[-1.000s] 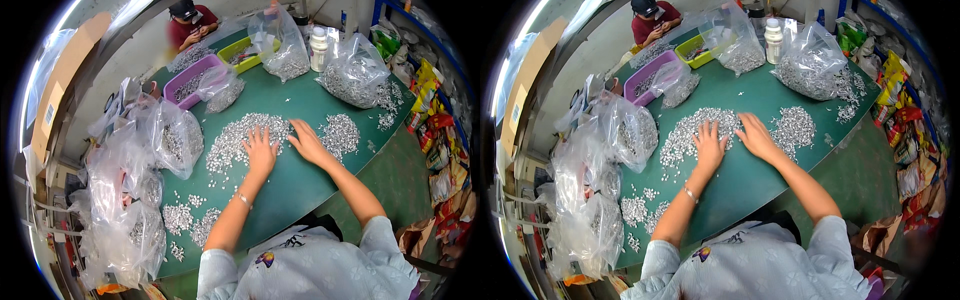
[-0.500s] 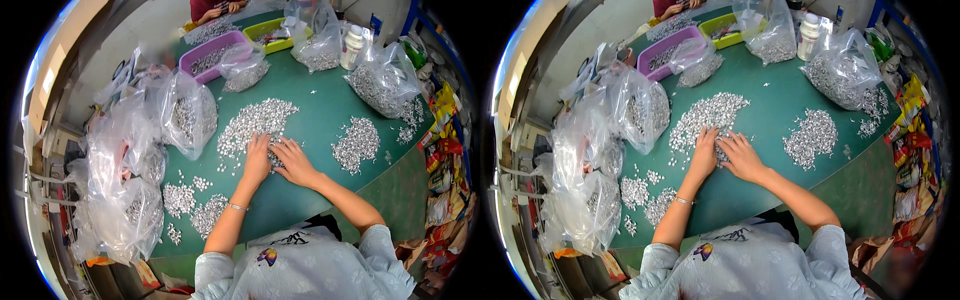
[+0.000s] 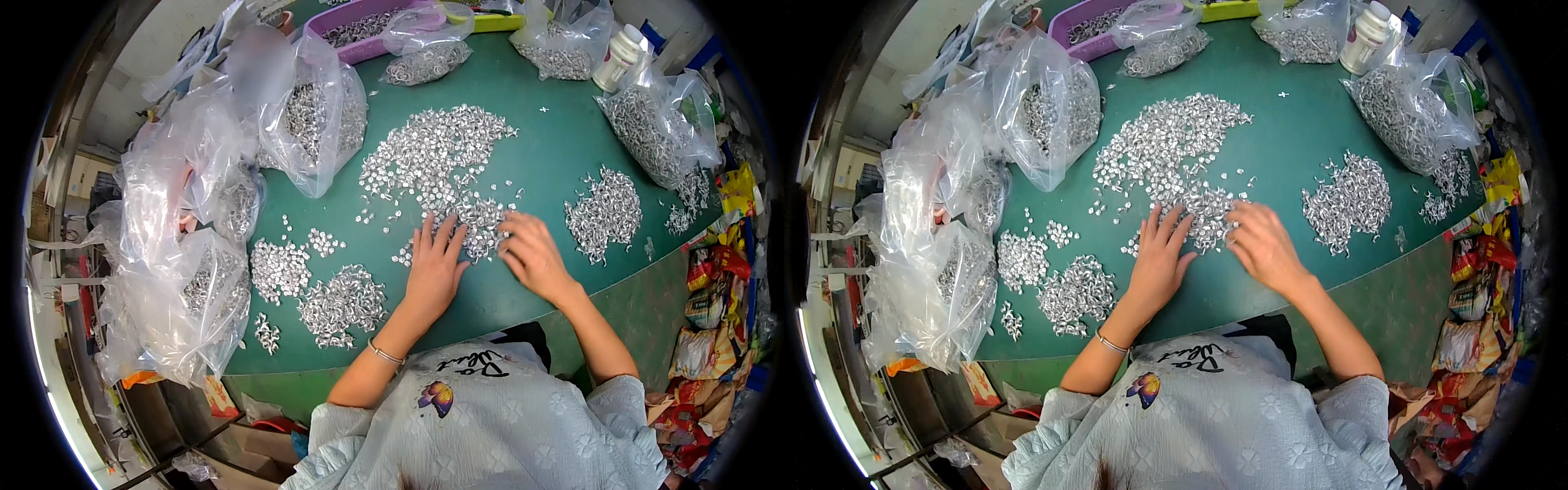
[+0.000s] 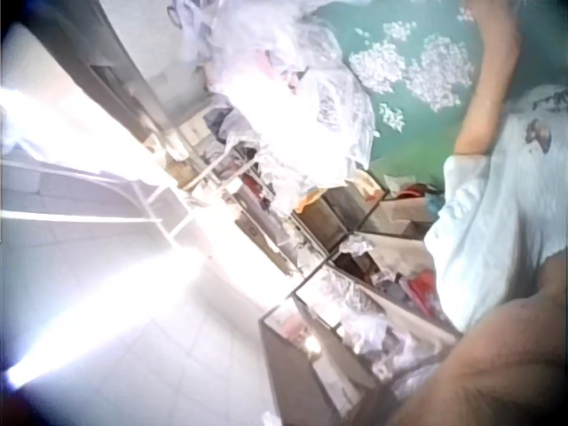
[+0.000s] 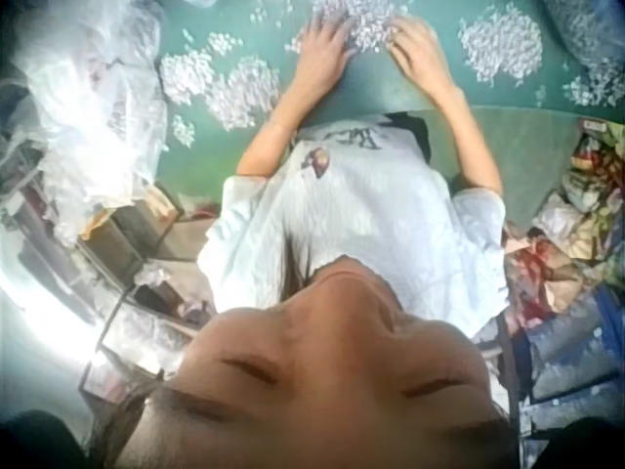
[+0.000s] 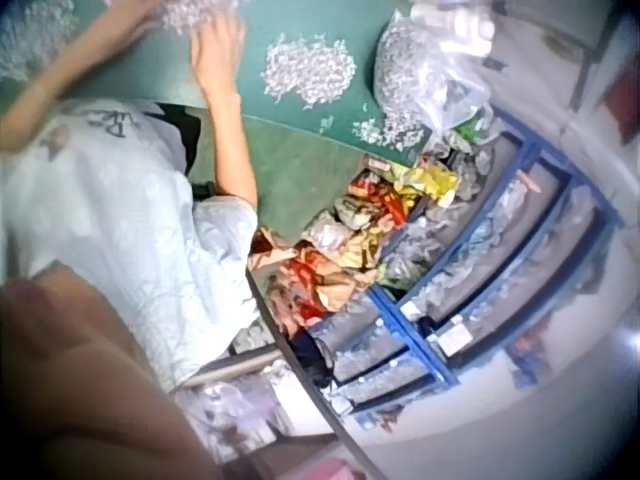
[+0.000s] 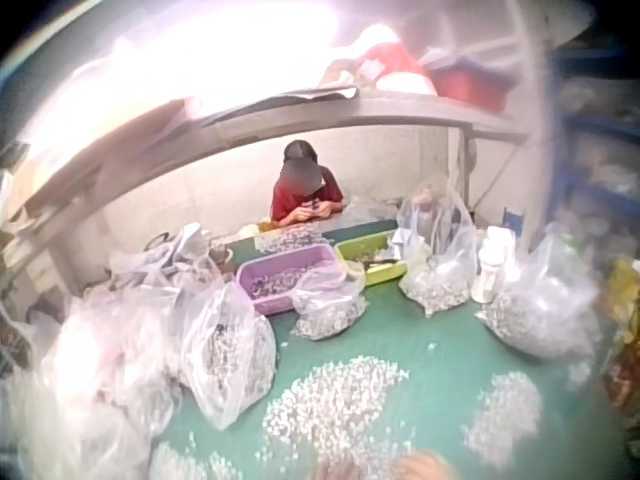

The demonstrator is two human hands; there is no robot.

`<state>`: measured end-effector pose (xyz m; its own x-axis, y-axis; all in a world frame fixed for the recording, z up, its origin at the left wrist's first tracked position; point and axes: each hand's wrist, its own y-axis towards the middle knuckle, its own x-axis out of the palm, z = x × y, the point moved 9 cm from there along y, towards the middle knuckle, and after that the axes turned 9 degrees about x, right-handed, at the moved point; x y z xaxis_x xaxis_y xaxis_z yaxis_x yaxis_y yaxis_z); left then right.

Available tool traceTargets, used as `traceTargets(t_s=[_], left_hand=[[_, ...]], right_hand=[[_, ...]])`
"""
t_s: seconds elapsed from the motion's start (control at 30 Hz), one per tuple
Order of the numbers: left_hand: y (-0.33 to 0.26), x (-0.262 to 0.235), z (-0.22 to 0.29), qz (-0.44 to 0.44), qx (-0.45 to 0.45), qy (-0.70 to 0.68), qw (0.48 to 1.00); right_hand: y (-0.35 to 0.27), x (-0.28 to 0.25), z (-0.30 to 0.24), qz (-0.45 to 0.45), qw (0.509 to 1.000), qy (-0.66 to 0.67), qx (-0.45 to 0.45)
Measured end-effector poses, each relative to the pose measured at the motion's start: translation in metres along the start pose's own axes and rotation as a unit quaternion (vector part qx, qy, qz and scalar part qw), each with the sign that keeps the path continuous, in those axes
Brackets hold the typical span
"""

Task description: The person sorts small metal pins and components by hand on a green workbench, moving them between different piles and containers.

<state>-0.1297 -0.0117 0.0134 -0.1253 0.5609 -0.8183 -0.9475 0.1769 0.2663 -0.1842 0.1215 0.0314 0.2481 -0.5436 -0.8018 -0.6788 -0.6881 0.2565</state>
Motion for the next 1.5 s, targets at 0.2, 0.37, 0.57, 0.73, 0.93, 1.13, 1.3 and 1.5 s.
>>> traceTargets(t_s=[0.2,0.37,0.57,0.73,0.93,1.13,1.3,1.5], left_hand=[[-0.006,-0.005,0.002,0.049,0.006,-0.017,0.999],[0.017,0.006,-0.002,0.013,-0.002,0.057,0.998],[-0.021,-0.012,-0.001,0.066,0.006,0.009,0.998],[-0.016,-0.025,-0.013,0.123,-0.027,-0.012,0.992],[-0.003,-0.038,-0.035,0.173,-0.089,-0.103,0.975],[0.026,-0.021,-0.01,0.129,-0.004,0.015,0.991],[0.063,-0.003,-0.025,0.06,-0.019,0.05,0.997],[0.058,-0.015,-0.035,0.161,-0.009,-0.04,0.986]], right_hand=[[0.02,-0.014,0.002,0.084,0.993,0.01,0.084],[0.025,0.024,-0.011,-0.005,0.999,-0.003,0.035],[0.027,0.0,0.026,0.073,0.996,0.037,0.029],[0.043,-0.01,0.084,0.105,0.929,0.22,0.28],[0.038,-0.029,0.054,0.178,0.958,0.14,0.176],[0.045,0.005,0.008,0.089,0.991,-0.074,0.063],[0.049,0.006,-0.001,0.086,0.986,-0.136,0.051],[0.051,0.0,-0.001,0.092,0.991,-0.087,0.051]])
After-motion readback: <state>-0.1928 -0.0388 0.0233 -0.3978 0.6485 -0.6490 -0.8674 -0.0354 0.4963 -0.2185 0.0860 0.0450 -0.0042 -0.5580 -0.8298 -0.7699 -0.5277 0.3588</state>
